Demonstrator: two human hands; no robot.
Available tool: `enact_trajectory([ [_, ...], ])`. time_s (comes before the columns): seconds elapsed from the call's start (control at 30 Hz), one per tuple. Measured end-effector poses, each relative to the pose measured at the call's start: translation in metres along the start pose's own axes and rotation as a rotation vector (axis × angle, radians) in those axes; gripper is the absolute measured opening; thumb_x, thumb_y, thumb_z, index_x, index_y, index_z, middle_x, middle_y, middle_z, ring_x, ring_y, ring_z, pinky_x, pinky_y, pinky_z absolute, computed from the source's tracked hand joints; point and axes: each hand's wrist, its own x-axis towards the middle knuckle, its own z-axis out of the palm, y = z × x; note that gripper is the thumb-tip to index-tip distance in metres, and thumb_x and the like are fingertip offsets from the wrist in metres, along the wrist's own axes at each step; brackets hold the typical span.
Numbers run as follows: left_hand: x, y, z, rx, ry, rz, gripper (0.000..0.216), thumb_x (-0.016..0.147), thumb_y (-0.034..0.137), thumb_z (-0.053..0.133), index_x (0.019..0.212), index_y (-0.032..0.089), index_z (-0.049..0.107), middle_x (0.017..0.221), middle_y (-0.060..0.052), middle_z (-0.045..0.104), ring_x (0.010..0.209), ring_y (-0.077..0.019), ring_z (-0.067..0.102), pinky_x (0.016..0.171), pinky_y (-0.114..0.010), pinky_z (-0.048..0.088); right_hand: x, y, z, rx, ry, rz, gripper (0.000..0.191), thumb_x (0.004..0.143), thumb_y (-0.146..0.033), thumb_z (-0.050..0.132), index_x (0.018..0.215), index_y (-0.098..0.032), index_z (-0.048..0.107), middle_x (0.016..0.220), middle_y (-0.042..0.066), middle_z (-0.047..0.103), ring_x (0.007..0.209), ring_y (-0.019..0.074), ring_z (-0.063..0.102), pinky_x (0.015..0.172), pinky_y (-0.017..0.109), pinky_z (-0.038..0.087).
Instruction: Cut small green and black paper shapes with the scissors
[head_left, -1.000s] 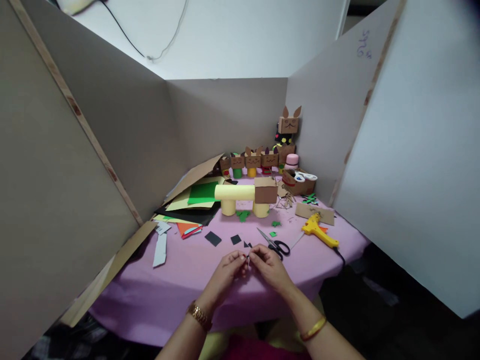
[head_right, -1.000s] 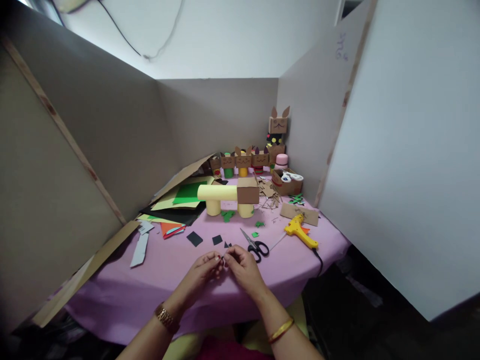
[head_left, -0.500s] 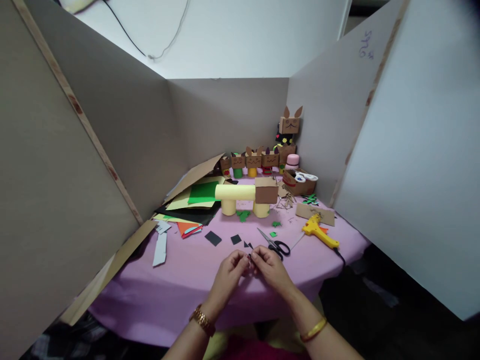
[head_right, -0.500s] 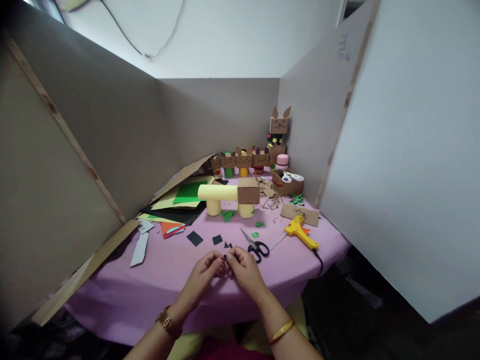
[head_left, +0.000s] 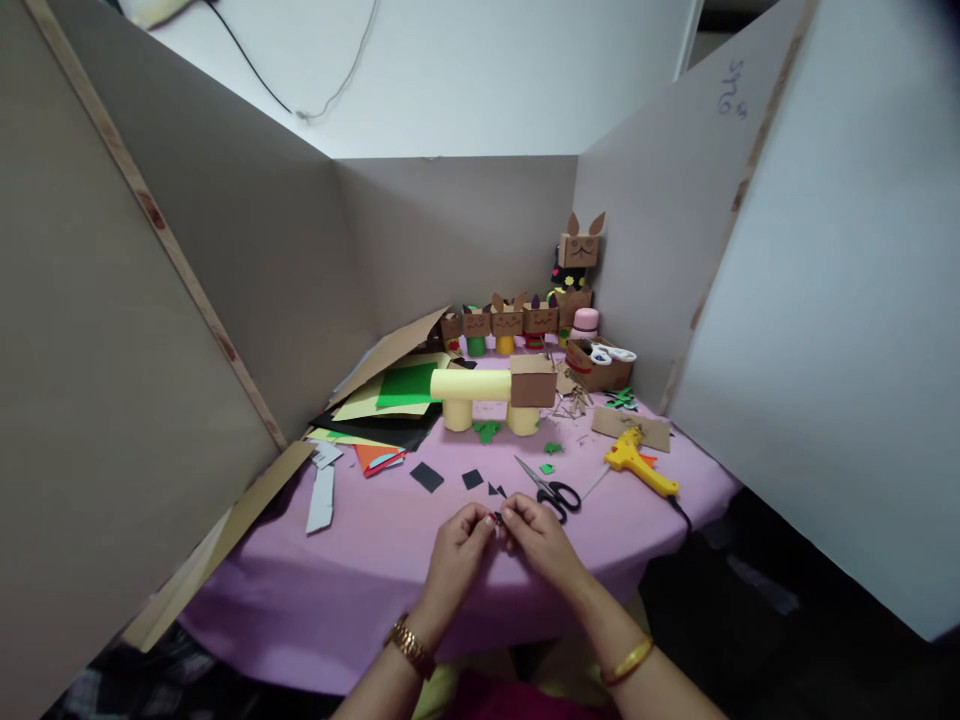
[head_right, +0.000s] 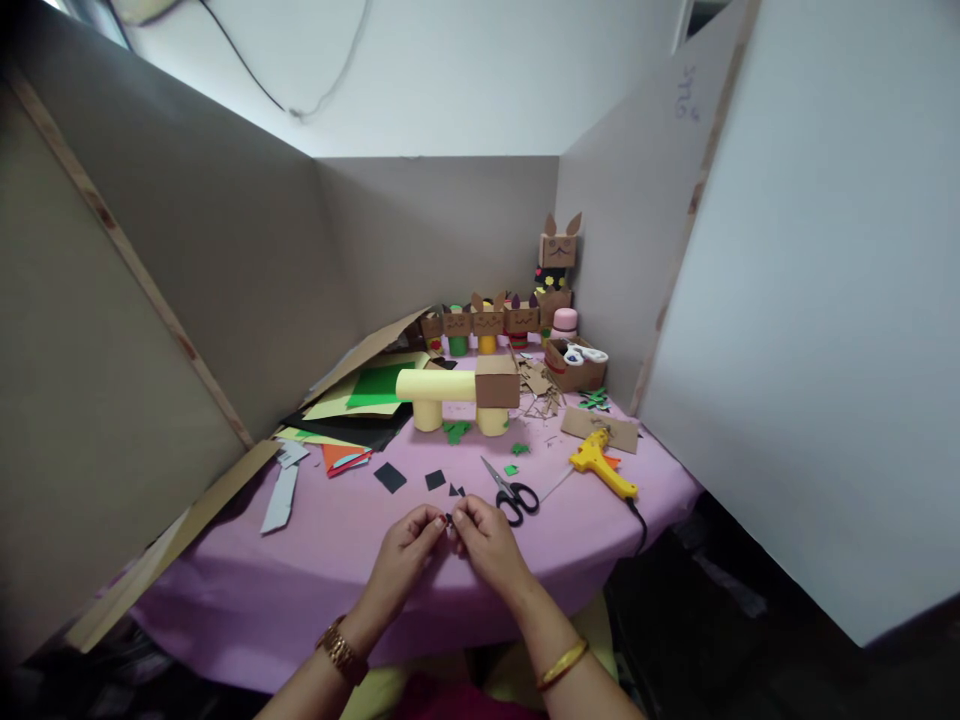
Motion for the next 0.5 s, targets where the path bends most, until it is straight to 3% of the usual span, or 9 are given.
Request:
enact_trajectory([
  [0.23, 0.0004, -0.001, 0.0005, -0.017, -0.009, -0.015, 0.023, 0.077, 0.036, 0.055, 0.063, 0.018, 0.054, 0.055, 0.003, 0.054, 0.052, -0.0132, 0.046, 0.052, -0.023, 0.035, -0.0007, 0.0015, 0.0009, 0.005, 0.021, -0.005, 0.021, 0.081, -0.034, 0.054, 0.068, -0.019, 0.05, 0.054, -0.005, 0.05, 0.048, 0.0103, 0.046, 0.049, 0.022, 0.038],
  [0.5, 0.0009, 0.0025, -0.0016, -0.053, -0.052, -0.024, 0.022, 0.077, 0.036, 0.055, 0.066, 0.017, 0.057, 0.056, 0.002, 0.057, 0.054, -0.0133, 0.048, 0.055, -0.023, 0.036, 0.0009, 0.0049, 0.0016, 0.037, 0.028, 0.016, 0.025, 0.082, -0.041, 0.05, 0.071, -0.019, 0.047, 0.056, -0.004, 0.051, 0.046, 0.0101, 0.047, 0.046, 0.022, 0.039],
])
